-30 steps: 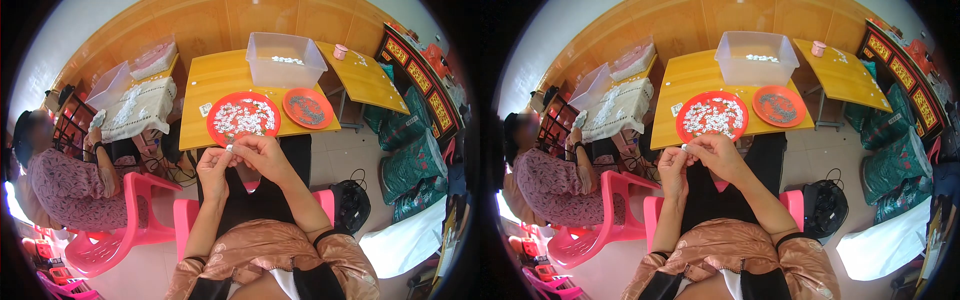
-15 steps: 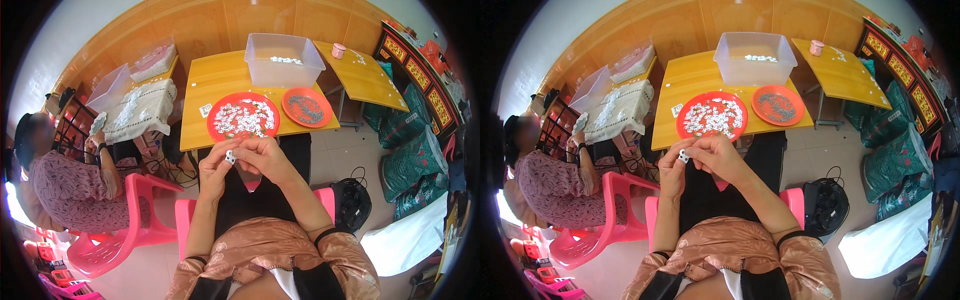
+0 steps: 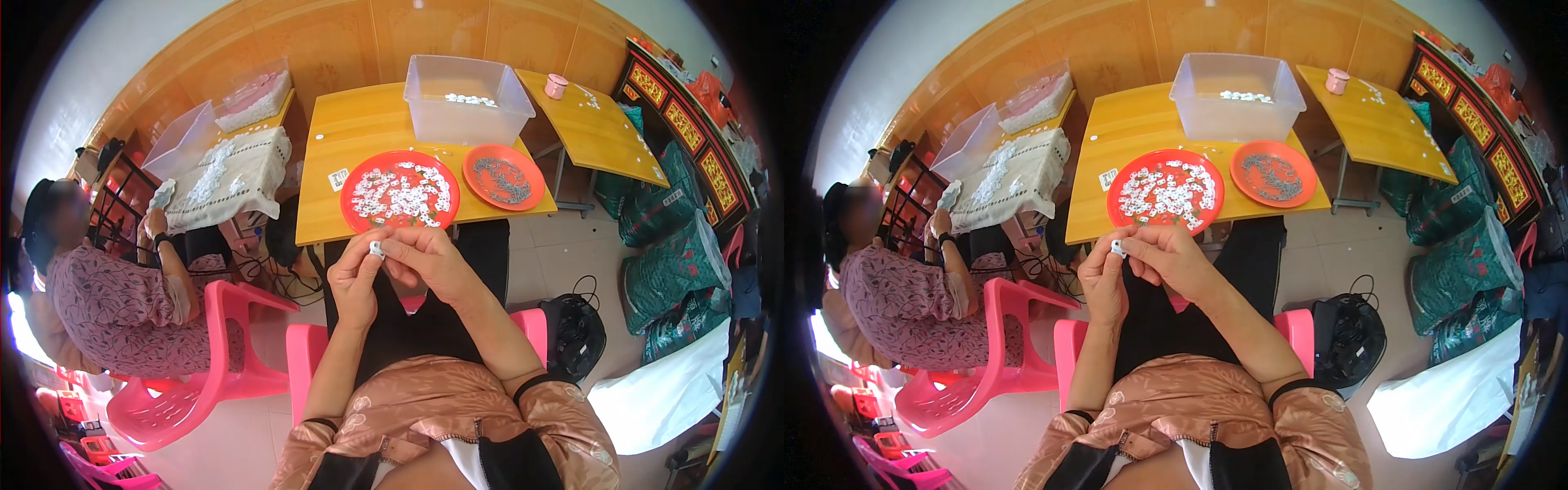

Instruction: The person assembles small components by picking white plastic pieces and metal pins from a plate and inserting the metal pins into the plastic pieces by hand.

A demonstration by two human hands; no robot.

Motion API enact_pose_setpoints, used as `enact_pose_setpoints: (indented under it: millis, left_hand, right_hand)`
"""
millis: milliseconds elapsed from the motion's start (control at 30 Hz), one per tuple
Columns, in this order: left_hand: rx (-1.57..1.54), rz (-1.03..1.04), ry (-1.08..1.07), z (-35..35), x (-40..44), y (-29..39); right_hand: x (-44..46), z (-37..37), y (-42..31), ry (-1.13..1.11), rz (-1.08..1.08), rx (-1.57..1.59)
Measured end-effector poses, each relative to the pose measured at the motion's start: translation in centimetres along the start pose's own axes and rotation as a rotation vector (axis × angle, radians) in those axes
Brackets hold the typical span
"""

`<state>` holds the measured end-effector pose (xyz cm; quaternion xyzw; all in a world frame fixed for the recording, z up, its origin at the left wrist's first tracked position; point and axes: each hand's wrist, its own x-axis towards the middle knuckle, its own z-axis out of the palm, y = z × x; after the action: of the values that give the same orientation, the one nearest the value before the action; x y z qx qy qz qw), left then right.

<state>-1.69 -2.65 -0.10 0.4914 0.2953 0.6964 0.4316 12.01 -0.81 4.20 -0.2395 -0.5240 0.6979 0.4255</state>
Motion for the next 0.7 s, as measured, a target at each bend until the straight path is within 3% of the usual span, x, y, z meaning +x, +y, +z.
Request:
enact_pose_setpoints:
  millis: [233, 333, 400, 700]
  left_hand:
    - [0.043, 0.045, -0.014, -0.8, 0.1, -0.3]
    - [-0.083, -0.053, 0.049, -0.6, 0.1, 0.0]
    - [-0.194, -0.130, 0.081, -0.5, 0.0, 0.0]
    - [-0.243, -0.094, 0.100, 0.6, -0.7, -0.4]
  right_hand:
    - [0.3, 0.1, 0.7, -0.038, 0.015, 0.024]
    - [0.1, 0.5, 0.3, -0.044, -0.038, -0.210]
    - [0.3, 0.5, 0.7, 0.010, -0.437, -0.634]
    - [0.3, 1.1, 2.1, 0.164, -0.575, -1.051]
